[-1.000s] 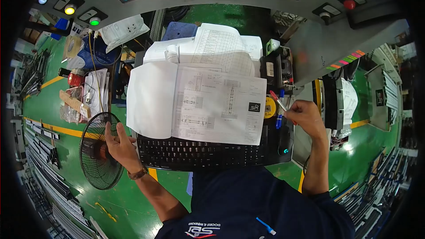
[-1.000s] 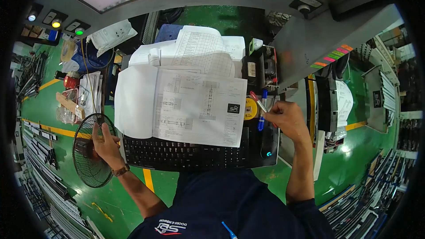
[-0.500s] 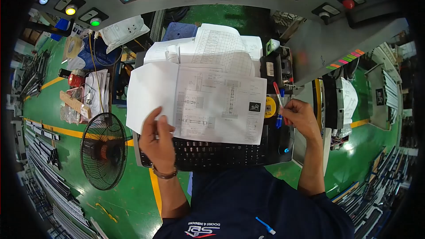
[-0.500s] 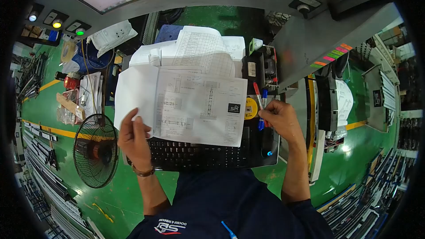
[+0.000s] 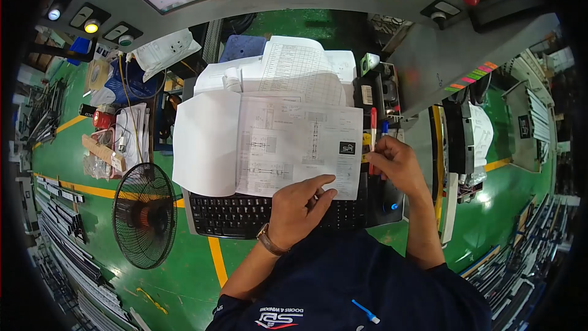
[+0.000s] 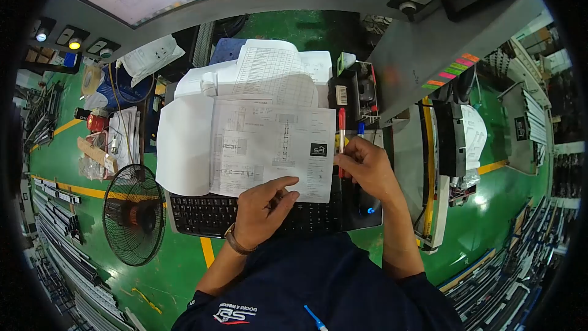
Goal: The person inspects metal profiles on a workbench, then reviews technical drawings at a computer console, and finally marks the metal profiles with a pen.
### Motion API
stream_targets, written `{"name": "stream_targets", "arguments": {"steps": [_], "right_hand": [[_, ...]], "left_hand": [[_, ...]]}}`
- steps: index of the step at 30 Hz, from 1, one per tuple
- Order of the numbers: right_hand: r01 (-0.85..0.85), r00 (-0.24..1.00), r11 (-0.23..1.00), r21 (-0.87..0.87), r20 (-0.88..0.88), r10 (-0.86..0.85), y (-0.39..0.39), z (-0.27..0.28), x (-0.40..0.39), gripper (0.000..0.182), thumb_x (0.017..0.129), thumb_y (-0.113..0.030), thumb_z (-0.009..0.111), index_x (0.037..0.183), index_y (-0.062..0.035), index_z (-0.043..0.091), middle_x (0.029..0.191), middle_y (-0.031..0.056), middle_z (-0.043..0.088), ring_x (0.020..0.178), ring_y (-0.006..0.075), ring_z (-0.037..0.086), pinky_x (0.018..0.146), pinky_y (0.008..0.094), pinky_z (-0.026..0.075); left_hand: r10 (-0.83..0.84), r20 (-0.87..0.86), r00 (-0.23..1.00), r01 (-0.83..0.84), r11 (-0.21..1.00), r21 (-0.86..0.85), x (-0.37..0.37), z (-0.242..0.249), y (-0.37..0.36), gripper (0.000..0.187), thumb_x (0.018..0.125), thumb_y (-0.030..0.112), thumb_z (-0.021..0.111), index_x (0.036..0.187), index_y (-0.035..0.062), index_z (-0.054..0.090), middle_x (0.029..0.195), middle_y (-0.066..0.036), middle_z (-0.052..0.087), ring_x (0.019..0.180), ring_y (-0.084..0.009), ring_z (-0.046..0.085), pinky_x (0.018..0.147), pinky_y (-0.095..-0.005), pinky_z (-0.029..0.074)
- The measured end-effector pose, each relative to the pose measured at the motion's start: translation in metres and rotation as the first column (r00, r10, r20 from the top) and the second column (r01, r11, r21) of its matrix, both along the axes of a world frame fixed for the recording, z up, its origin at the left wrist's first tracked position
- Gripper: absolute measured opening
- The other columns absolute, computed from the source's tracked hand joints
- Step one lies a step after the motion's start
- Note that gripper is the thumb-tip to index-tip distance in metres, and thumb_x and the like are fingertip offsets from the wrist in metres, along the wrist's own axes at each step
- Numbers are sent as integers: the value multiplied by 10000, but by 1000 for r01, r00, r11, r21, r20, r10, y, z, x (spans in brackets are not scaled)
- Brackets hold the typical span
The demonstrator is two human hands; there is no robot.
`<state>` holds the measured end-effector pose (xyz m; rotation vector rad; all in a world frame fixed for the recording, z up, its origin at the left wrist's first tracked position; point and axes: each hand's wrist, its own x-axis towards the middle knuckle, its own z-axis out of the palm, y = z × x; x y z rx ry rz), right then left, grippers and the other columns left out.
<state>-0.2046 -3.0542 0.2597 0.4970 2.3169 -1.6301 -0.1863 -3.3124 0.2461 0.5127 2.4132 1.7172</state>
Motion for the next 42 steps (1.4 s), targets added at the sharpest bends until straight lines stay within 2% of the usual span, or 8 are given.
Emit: {"name": "stream_targets", "arguments": {"steps": [12, 16, 21, 25, 32, 35, 39, 42], "right_hand": [[118, 990, 864, 489, -126, -63, 17, -14, 10, 316, 933, -293, 731, 911, 20, 694, 738, 104, 698, 636, 168, 644, 590, 352, 480], [-143, 988, 989, 32, 69, 141, 9, 4, 35, 321, 962, -319, 720, 1036, -7, 719, 828, 85, 719, 724, 135, 665, 673, 332, 532], [-649, 680, 599, -469, -5, 733, -18, 12, 89, 518, 1004, -424, 666, 1328, -21, 639, 1205, 95, 712, 1146, 201, 660, 1010, 357, 506], [-748, 564, 444, -493, -121, 817, -10, -32, 137, 659, 1085, -483, 461, 1598, -83, 355, 1666, 140, 319, 1560, 270, 245, 1273, 396, 198], [-469, 701, 678, -566, 228, 676, 28, -188, 214, 587, 1099, -464, 406, 1535, -78, 476, 1617, 147, 416, 1509, 280, 357, 1251, 388, 248], [-369, 859, 881, -297, 253, 445, 6, -289, 244, 616, 1063, -514, 419, 1505, -97, 520, 1565, 173, 483, 1457, 309, 434, 1219, 409, 301], [-666, 644, 739, -100, 422, 638, -4, -248, 219, 745, 948, -645, 496, 1421, -78, 592, 1438, 242, 579, 1378, 363, 504, 1174, 470, 345], [-751, 501, 619, -231, 412, 761, -14, -346, 246, 713, 949, -626, 523, 1357, -52, 630, 1397, 250, 603, 1340, 383, 536, 1141, 466, 388]], "left_hand": [[557, 107, 824, -566, 820, 90, 5, -12, -62, 171, 1009, 73, 649, 1138, -17, 715, 776, -24, 688, 671, -52, 604, 603, -201, 485], [617, 52, 786, -618, 778, 111, 11, -13, -80, 177, 1034, 99, 626, 1132, -24, 707, 777, -32, 686, 652, -51, 583, 600, -195, 470], [651, 34, 758, -648, 748, 141, 12, -12, -76, 181, 1036, 114, 632, 1132, -19, 708, 781, -39, 691, 640, -51, 576, 593, -194, 466], [635, 35, 772, -631, 758, 164, 12, -7, -57, 178, 1035, 119, 635, 1124, -16, 711, 778, -40, 692, 639, -55, 580, 593, -194, 468], [580, 28, 814, -577, 804, 142, 30, -10, -23, 170, 1028, 111, 644, 1117, -17, 712, 759, -34, 679, 645, -61, 587, 596, -201, 470], [586, 39, 810, -585, 801, 128, 42, -11, -9, 168, 1027, 109, 644, 1113, -18, 713, 762, -34, 681, 651, -62, 590, 604, -199, 473], [565, -12, 825, -562, 823, 81, 58, -5, 7, 169, 1034, 117, 634, 1122, -13, 698, 768, -42, 682, 644, -72, 587, 595, -214, 481], [567, -43, 823, -564, 823, 60, 69, -2, 8, 163, 1022, 101, 646, 1106, -20, 714, 783, -38, 691, 666, -71, 611, 604, -205, 485]]}}
